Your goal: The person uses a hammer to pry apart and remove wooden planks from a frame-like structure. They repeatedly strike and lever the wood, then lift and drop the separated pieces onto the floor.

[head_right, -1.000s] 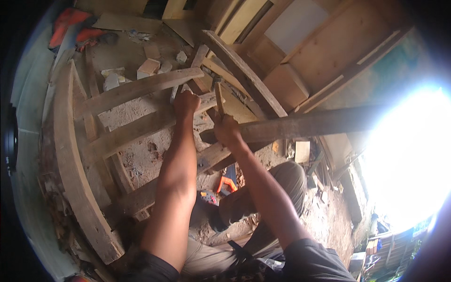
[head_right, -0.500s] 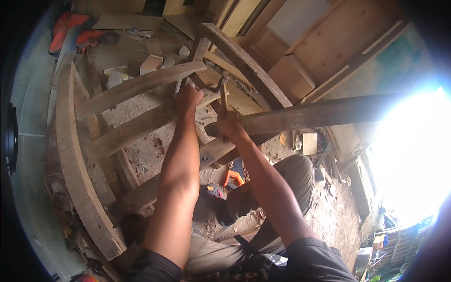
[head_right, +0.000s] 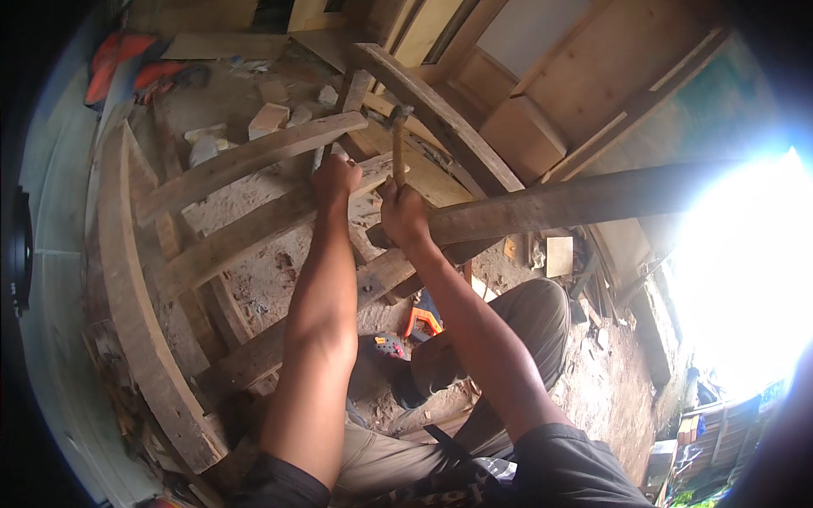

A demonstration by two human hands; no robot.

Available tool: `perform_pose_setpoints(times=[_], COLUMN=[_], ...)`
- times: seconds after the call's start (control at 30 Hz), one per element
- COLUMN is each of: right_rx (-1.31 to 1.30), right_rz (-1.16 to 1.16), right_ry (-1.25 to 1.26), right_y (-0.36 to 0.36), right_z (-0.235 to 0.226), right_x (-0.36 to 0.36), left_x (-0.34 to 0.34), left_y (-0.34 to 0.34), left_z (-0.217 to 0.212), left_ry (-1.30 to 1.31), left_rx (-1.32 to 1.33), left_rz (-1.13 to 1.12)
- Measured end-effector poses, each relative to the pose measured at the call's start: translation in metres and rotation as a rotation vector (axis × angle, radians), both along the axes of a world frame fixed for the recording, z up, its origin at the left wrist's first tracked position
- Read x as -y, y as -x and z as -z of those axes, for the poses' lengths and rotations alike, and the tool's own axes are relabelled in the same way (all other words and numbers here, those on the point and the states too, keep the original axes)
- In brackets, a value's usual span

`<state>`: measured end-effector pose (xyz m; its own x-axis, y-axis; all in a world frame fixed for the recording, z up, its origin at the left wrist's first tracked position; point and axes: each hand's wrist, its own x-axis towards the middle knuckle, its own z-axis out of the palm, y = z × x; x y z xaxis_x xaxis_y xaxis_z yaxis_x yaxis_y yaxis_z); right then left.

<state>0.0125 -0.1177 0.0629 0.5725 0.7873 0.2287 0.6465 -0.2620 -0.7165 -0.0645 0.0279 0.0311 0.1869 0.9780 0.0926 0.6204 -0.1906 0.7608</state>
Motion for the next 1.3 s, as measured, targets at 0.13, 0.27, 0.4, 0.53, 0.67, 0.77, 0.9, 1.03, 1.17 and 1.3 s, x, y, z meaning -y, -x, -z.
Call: perform_pose_setpoints(times=[0.13,0.27,0.4,0.53,0.67,0.77,0.9,1.03,1.17,1.3], right_rx=[0.323,0.092,-0.236,0.182,-0.158,-0.323,-0.423,-0.162,-0.238,-0.551], right_rz=[0.041,-0.002,0.045,0.025,0.067,0.021,-0.082,-0.079,-0.145,-0.244], right_ry=[0.067,0.317,0.268,-0.212,0.362,0.422,0.285,0.216,0.161,0.209], right_y=[-0.020,-0.019,0.020,0.001,0.032,0.016,0.040,0.030,0.014,0.027], right_z=[0.026,0.018,-0.006,0.040,-0.028,-0.031,-0.057,-0.032,-0.051,-0.099], right_x=[-0.005,-0.011,-0.010,0.029,0.022,0.022,0.059,0.128,0.190,0.216], left_x=[-0.002,-0.004,-0.016,0.015,-0.003,-0.020,-0.048,-0.033,-0.038,-0.026], left_y=[-0.002,-0.001,0.008,-0.010,-0.002,-0.011,0.010,0.034,0.064,0.081], left_z=[0.000,0.004,0.011,-0.006,0.013,0.023,0.041,0.021,0.003,-0.007], left_ry=[0.038,0.058,0.043,0.052,0.019,-0.026,-0.107,-0.093,0.124,0.190], left_rx=[-0.003,-0.035,-0.012,-0.006,0.003,0.114,0.356,0.230,-0.092,-0.413], left_rz=[0.022,0.009,0.022,0.030,-0.004,0.043,0.002,0.108,0.162,0.310])
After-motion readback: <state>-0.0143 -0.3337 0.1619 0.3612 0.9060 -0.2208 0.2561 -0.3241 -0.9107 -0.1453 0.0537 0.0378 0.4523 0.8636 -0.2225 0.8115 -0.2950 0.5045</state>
